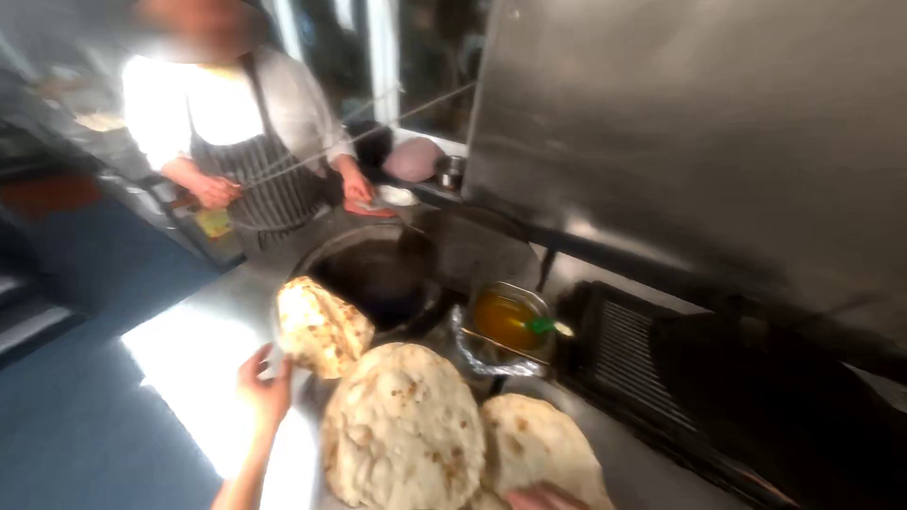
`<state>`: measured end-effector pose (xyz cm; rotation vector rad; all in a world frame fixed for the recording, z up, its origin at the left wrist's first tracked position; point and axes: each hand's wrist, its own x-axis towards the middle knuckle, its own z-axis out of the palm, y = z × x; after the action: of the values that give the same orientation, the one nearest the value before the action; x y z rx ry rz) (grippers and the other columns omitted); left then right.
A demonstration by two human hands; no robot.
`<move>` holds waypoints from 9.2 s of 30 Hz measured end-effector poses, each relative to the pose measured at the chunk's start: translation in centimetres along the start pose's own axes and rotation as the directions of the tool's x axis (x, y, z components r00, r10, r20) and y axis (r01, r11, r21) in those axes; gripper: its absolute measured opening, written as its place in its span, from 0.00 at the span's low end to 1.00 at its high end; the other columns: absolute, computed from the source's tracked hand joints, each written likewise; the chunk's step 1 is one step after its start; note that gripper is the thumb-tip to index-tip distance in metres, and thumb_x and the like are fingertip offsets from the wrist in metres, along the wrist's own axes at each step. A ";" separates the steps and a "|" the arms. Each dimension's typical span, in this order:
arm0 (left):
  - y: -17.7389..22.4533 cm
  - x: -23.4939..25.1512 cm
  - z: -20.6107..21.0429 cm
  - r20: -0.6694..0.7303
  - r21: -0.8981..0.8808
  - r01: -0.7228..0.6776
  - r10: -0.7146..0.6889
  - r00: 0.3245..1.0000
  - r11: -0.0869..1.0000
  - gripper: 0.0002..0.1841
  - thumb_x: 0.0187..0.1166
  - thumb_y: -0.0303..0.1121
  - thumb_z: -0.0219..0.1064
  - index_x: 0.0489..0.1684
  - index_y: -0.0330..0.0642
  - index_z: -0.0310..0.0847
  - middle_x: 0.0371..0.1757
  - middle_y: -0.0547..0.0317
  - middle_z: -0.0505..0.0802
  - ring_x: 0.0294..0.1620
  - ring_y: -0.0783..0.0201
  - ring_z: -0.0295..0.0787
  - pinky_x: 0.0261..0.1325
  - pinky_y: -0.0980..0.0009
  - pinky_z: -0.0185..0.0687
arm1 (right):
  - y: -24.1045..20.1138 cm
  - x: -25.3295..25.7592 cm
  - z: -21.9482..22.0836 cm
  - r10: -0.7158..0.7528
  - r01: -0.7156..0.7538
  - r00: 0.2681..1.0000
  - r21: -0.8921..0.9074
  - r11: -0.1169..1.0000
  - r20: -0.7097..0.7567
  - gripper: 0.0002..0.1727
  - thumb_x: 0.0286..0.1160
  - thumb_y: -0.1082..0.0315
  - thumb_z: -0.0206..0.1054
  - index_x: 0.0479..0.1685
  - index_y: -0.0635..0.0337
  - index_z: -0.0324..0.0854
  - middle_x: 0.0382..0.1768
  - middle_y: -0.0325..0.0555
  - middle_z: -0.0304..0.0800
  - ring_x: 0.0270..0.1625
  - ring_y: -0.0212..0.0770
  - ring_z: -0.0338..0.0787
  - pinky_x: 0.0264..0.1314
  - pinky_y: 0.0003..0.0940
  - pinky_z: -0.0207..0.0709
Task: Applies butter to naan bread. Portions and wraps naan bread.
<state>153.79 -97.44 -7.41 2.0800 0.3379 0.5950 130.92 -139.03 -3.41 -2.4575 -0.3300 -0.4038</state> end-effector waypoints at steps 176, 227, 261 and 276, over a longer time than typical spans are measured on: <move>8.7 -23.8 -3.1 0.382 0.101 -0.141 0.093 0.920 0.985 0.17 0.83 0.36 0.60 0.49 0.31 0.89 0.34 0.43 0.94 0.30 0.51 0.93 0.34 0.50 0.90 | 11.9 24.1 -6.1 0.171 -0.069 0.919 -0.282 0.957 0.356 0.17 0.78 0.70 0.70 0.65 0.56 0.86 0.51 0.58 0.94 0.55 0.58 0.93 0.64 0.62 0.82; 13.5 -32.3 10.3 0.740 0.083 0.397 -0.323 0.590 0.914 0.28 0.70 0.34 0.77 0.72 0.41 0.79 0.48 0.54 0.96 0.45 0.60 0.96 0.56 0.55 0.92 | 13.6 4.4 -5.5 0.449 -0.394 0.751 0.217 0.893 -0.485 0.09 0.75 0.66 0.75 0.48 0.60 0.88 0.32 0.42 0.95 0.32 0.34 0.94 0.37 0.36 0.91; 13.2 -32.4 9.9 0.727 -0.054 0.580 -0.366 0.581 0.813 0.20 0.71 0.25 0.72 0.63 0.42 0.84 0.47 0.54 0.95 0.42 0.63 0.94 0.48 0.60 0.93 | 7.9 -7.3 -11.3 0.108 -0.080 0.975 0.149 0.986 -0.194 0.16 0.76 0.51 0.73 0.38 0.56 0.87 0.30 0.36 0.92 0.34 0.23 0.91 0.37 0.19 0.88; 16.9 -27.4 11.4 0.380 -0.274 -0.118 0.221 0.898 0.954 0.25 0.81 0.26 0.58 0.80 0.38 0.73 0.64 0.52 0.90 0.54 0.64 0.93 0.56 0.63 0.93 | 12.2 20.9 -4.9 0.152 -0.158 0.987 -0.139 0.977 -0.058 0.13 0.74 0.59 0.74 0.44 0.61 0.91 0.34 0.55 0.94 0.41 0.55 0.94 0.47 0.61 0.84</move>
<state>136.84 -127.08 -6.24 1.9421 -0.1566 0.2723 153.15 -148.66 1.33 -2.5873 -0.0905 -0.4305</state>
